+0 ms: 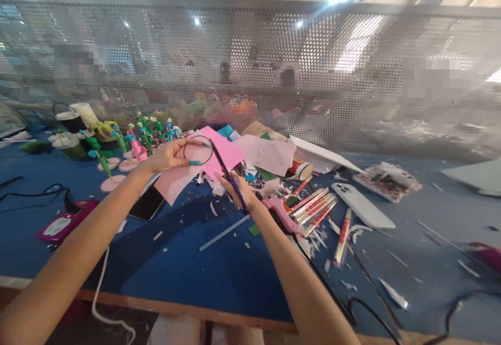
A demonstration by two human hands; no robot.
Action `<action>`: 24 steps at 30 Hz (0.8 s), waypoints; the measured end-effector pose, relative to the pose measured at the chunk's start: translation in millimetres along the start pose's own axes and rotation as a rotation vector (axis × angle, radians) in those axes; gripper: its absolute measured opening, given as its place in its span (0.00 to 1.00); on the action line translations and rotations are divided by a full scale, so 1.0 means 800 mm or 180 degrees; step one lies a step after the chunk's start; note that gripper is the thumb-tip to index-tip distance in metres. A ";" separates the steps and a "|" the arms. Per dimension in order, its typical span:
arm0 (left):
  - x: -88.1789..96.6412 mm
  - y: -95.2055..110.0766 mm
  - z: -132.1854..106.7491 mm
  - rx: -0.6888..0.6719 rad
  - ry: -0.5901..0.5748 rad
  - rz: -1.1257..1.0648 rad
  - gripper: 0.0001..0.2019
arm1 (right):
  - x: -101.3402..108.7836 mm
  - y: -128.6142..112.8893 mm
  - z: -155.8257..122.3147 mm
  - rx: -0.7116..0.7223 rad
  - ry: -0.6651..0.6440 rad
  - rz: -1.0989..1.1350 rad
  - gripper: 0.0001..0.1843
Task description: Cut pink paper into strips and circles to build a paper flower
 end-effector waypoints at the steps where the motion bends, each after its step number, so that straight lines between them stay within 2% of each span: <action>1: 0.000 0.000 0.000 0.0007 0.0008 -0.0014 0.27 | 0.001 0.000 0.000 0.0022 0.0003 -0.0012 0.29; 11: 0.001 0.001 0.001 -0.0069 -0.0028 -0.0017 0.26 | 0.003 0.002 0.003 0.0169 0.0031 0.0001 0.26; 21: 0.004 -0.002 0.000 -0.0043 -0.0099 0.0130 0.26 | 0.005 -0.004 0.003 0.0106 -0.0008 -0.0043 0.24; 24: 0.008 0.000 -0.001 -0.0061 -0.0128 0.0151 0.25 | 0.009 -0.006 0.003 0.0050 0.0117 -0.0101 0.25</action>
Point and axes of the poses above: each hand's wrist, its own z-axis towards the middle knuckle, its own x-axis out of the back of the hand, y = z × x, the point moved 5 cm from there along z, towards the middle knuckle, and after that the axes turned 4 degrees about z, right-handed, at the moved point
